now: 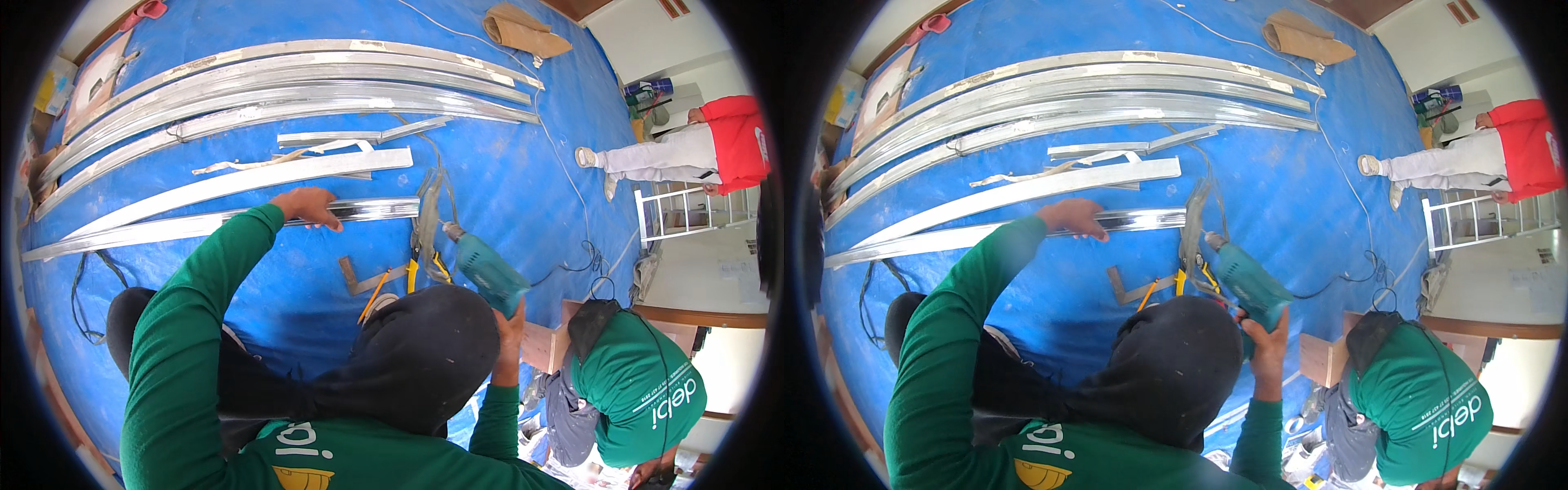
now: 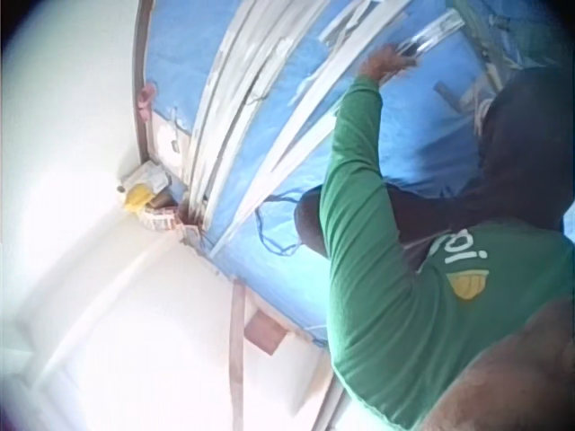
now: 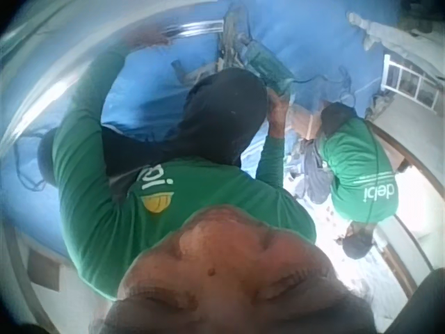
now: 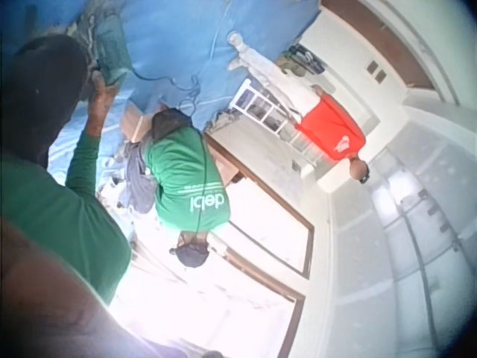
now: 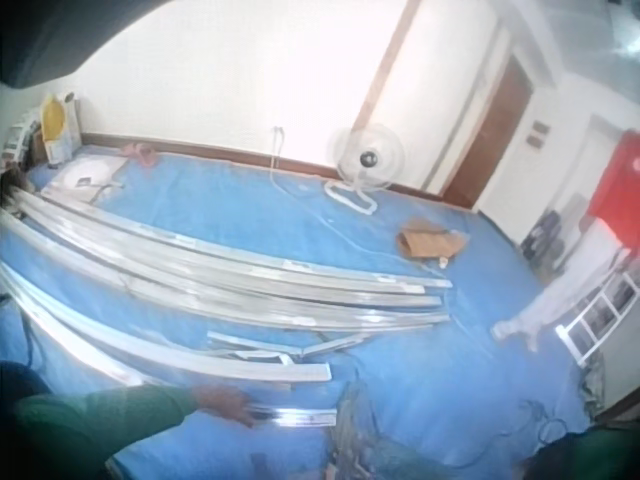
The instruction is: The person sits on a blue floor covering and uses a corded drill to make holes along the length of a long metal strip. They hold the strip with one hand and operate the drill with the other, then set the drill down and pick up a pair of pliers.
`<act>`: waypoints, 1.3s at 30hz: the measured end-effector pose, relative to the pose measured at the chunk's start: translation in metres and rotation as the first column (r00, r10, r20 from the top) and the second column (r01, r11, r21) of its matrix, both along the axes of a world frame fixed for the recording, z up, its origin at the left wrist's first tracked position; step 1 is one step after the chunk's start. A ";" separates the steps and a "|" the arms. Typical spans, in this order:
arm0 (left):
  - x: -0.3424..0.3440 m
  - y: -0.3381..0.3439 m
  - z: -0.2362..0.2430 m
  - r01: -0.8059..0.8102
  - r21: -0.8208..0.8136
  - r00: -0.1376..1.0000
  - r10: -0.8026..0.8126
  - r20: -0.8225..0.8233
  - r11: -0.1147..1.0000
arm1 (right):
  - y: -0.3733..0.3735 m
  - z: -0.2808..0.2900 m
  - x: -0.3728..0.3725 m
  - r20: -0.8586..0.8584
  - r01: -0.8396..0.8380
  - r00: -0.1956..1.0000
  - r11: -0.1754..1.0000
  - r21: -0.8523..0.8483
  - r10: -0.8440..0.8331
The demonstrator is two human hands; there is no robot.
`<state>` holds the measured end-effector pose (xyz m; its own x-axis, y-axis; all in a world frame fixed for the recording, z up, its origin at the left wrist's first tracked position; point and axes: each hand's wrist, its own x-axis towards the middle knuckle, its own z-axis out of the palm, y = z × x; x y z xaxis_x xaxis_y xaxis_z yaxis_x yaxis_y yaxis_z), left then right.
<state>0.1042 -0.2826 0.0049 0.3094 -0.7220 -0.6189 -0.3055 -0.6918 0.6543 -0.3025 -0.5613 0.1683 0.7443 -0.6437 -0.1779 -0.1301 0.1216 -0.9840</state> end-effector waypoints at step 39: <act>0.155 0.005 0.105 0.053 -0.152 0.733 0.065 0.677 0.987 | 0.048 0.034 0.173 0.141 0.009 0.990 0.996 -0.088 0.004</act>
